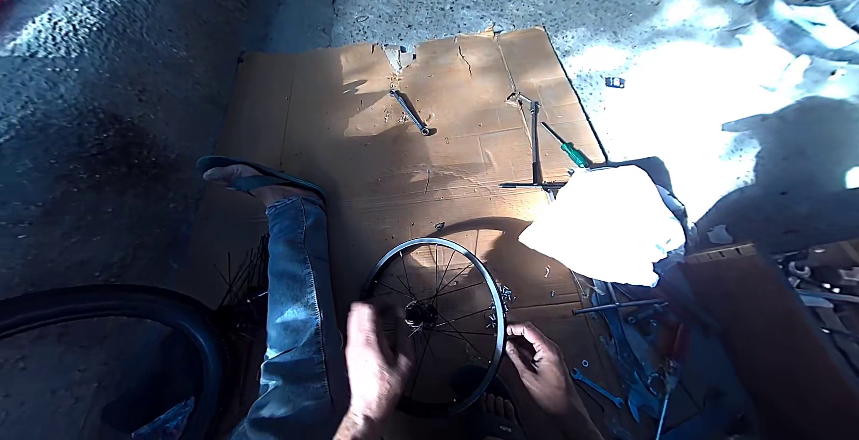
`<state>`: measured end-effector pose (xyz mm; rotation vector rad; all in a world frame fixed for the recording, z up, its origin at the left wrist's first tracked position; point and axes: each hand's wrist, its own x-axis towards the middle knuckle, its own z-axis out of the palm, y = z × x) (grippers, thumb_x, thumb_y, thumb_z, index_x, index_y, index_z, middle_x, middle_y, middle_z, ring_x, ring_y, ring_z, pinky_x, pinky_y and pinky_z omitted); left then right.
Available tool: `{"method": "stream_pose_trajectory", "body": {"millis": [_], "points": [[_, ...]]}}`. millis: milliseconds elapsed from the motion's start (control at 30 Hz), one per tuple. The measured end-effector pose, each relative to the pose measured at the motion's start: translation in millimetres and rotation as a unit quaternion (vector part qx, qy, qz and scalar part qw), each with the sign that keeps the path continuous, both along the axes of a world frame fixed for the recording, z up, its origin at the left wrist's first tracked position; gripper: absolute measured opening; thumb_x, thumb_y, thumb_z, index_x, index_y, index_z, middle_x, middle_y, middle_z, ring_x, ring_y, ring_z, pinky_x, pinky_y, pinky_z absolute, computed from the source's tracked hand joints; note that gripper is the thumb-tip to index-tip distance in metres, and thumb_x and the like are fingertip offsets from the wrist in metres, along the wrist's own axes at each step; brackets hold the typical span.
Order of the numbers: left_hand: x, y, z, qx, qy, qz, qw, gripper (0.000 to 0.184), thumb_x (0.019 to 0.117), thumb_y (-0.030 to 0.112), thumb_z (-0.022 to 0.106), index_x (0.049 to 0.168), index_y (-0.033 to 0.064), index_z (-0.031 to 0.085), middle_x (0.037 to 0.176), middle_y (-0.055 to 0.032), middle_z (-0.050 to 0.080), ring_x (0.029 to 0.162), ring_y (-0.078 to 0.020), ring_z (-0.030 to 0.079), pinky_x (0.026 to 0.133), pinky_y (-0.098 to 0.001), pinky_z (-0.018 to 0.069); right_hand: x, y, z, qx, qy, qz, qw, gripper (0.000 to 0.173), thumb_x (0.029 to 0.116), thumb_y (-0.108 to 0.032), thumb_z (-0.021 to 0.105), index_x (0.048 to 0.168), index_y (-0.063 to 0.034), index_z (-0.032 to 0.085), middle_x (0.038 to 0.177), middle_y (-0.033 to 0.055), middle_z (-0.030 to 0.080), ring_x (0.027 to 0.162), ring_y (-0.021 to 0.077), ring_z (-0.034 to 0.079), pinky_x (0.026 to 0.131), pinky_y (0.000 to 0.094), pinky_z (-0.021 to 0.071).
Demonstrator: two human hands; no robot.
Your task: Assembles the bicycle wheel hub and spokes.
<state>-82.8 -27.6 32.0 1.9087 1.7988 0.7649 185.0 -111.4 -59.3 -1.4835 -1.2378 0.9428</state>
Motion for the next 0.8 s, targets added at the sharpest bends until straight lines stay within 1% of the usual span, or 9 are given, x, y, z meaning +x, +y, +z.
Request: {"method": "stream_pose_trajectory", "body": {"millis": [67,100,200,233,333,400,567,667,800], "points": [[28,-16,0,-0.008,-0.011,-0.143,0.99,0.027,0.0984,0.029,0.062,0.113,0.0084,0.073,0.114,-0.0079,0.072,0.11,-0.0188,0.068,0.097,-0.0379,0.0575,3,3,0,0.0,-0.054,0.016,0.998,0.013,0.0951,-0.014,0.065,0.103,-0.0084,0.073,0.103,0.0021,0.071,0.086,0.0078,0.068,0.075,0.0256,0.06],[44,-21,-5,-0.028,0.011,-0.189,0.981,0.029,0.0993,0.029,0.06,0.117,0.0099,0.073,0.12,-0.0074,0.072,0.117,-0.0194,0.067,0.103,-0.0378,0.0546,4,4,1,0.006,-0.087,0.023,0.996,0.013,0.0964,-0.017,0.064,0.102,-0.0094,0.074,0.102,0.0012,0.071,0.085,0.0061,0.068,0.074,0.0237,0.06],[84,-19,-20,-0.133,0.067,-0.261,0.954,0.035,0.101,0.025,0.055,0.129,0.0098,0.069,0.132,-0.0079,0.068,0.128,-0.0224,0.062,0.115,-0.0398,0.0437,5,4,3,0.027,-0.155,0.037,0.987,0.019,0.0991,-0.021,0.06,0.1,-0.0092,0.075,0.106,0.0025,0.072,0.094,0.0056,0.069,0.083,0.0211,0.0584],[93,-13,-23,-0.174,0.07,-0.276,0.943,0.036,0.1013,0.024,0.054,0.131,0.0096,0.068,0.133,-0.0086,0.068,0.129,-0.0234,0.061,0.115,-0.0415,0.042,5,4,4,0.024,-0.156,0.039,0.987,0.021,0.1,-0.023,0.059,0.103,-0.0081,0.074,0.108,0.0035,0.072,0.096,0.0062,0.069,0.085,0.0217,0.0583],[102,-3,-34,-0.192,0.021,-0.292,0.937,0.027,0.0997,0.022,0.054,0.115,0.009,0.072,0.117,-0.0096,0.07,0.114,-0.0244,0.066,0.101,-0.0424,0.0522,5,2,9,-0.006,-0.105,0.043,0.994,0.027,0.0993,-0.022,0.062,0.119,-0.0035,0.069,0.113,0.007,0.071,0.084,0.0077,0.069,0.076,0.0249,0.0613],[98,0,-39,-0.179,-0.016,-0.314,0.932,0.025,0.1011,0.022,0.055,0.108,0.007,0.073,0.111,-0.0106,0.071,0.11,-0.0248,0.067,0.097,-0.0407,0.0546,5,4,11,-0.016,-0.067,0.044,0.997,0.027,0.0963,-0.019,0.066,0.12,-0.0044,0.067,0.113,0.0063,0.07,0.084,0.0085,0.07,0.074,0.0263,0.063],[85,4,-36,-0.166,0.057,-0.431,0.885,0.028,0.1049,0.016,0.048,0.115,0.0022,0.07,0.123,-0.0158,0.068,0.12,-0.0304,0.064,0.102,-0.0432,0.053,1,5,9,-0.007,-0.048,0.035,0.998,0.023,0.0926,-0.017,0.068,0.112,-0.0049,0.07,0.11,0.0058,0.07,0.09,0.0099,0.07,0.078,0.0272,0.0622],[81,4,-37,-0.191,0.004,-0.405,0.894,0.027,0.1047,0.02,0.05,0.115,0.0047,0.07,0.121,-0.0136,0.068,0.118,-0.0266,0.064,0.103,-0.0415,0.052,-1,4,5,0.015,-0.035,0.038,0.999,0.017,0.0942,-0.016,0.067,0.107,-0.0069,0.072,0.106,0.0057,0.069,0.092,0.0103,0.068,0.079,0.0259,0.0607],[76,3,-42,-0.229,-0.132,-0.335,0.905,0.022,0.0979,0.023,0.06,0.11,0.0077,0.07,0.104,-0.0077,0.068,0.096,-0.0163,0.066,0.09,-0.0355,0.0558,-3,2,8,0.014,-0.05,0.045,0.998,0.019,0.0934,-0.013,0.065,0.11,-0.008,0.072,0.109,0.0059,0.07,0.097,0.01,0.068,0.083,0.0262,0.0606]]}}
